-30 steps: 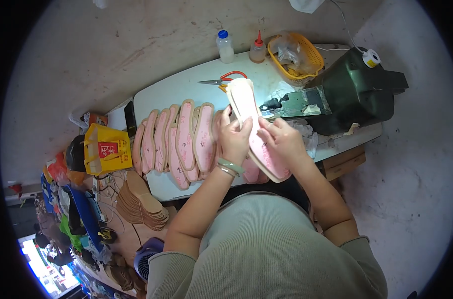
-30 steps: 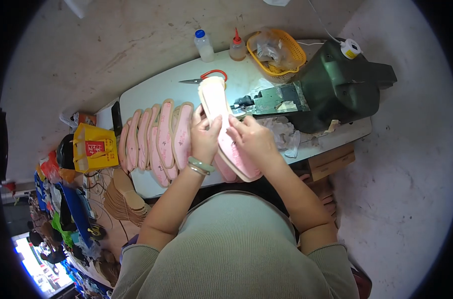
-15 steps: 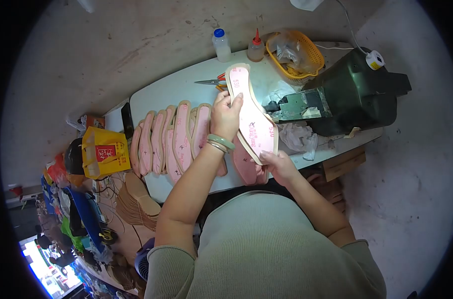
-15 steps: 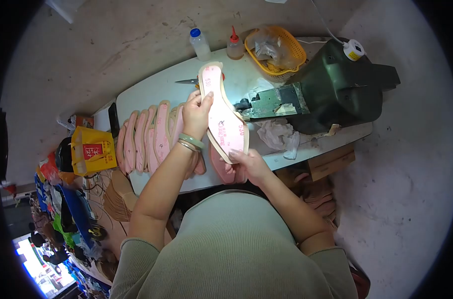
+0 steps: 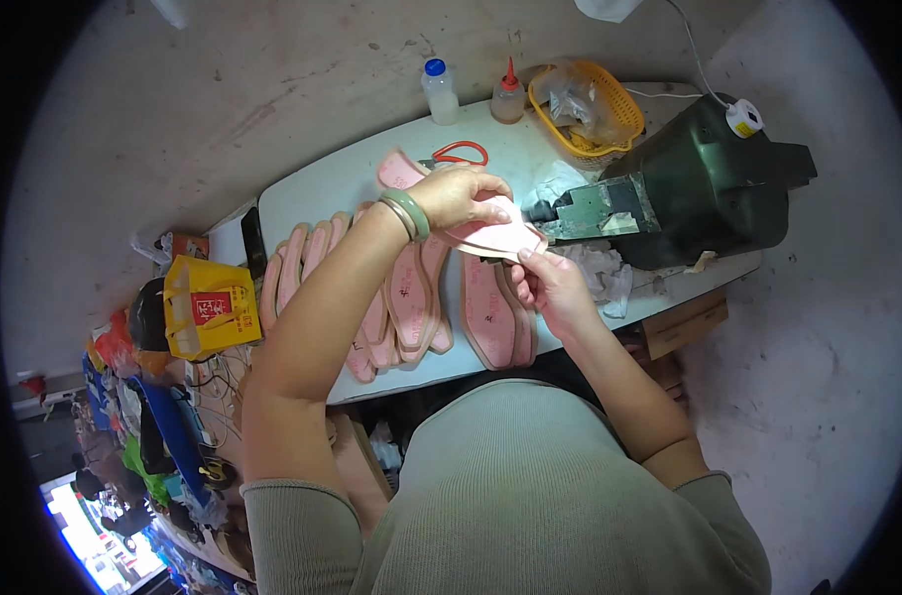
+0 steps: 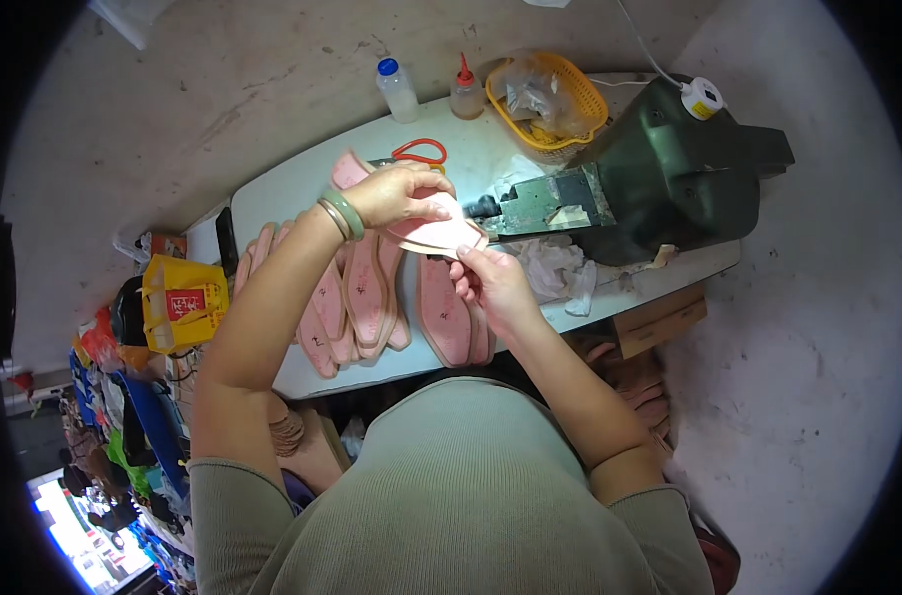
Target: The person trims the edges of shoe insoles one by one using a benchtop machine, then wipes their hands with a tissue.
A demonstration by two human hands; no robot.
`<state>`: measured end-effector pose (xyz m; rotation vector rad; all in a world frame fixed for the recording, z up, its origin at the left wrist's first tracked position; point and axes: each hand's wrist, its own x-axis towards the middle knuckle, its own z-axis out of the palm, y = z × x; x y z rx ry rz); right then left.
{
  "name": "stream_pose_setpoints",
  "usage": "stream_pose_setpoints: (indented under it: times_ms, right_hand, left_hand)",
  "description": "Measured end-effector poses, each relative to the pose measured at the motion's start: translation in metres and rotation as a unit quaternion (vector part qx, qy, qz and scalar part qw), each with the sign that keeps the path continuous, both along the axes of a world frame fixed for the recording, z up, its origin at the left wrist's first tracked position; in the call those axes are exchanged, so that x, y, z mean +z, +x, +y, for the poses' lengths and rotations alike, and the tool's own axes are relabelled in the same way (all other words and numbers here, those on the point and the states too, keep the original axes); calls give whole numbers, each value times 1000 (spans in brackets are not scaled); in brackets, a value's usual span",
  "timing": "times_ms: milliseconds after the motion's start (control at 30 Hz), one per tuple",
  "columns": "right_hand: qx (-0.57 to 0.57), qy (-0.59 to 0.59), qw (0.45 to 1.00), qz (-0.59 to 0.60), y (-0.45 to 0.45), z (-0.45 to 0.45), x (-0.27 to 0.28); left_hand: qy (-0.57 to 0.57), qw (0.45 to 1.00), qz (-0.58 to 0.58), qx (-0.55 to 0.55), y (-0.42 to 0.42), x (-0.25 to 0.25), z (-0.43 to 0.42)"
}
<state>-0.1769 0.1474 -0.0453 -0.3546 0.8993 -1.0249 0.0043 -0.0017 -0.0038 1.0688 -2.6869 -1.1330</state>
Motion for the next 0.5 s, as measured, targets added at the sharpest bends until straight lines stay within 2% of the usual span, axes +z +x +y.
stream_pose_setpoints:
  times_ms: [333, 500]
  right_hand:
    - [-21, -5, 991, 129, 10, -10, 9]
    - [-13, -12, 991, 131, 4, -13, 7]
  left_hand:
    - [-55, 997, -4, 60, 11, 0, 20]
    - [1, 990, 7, 144, 11, -1, 40]
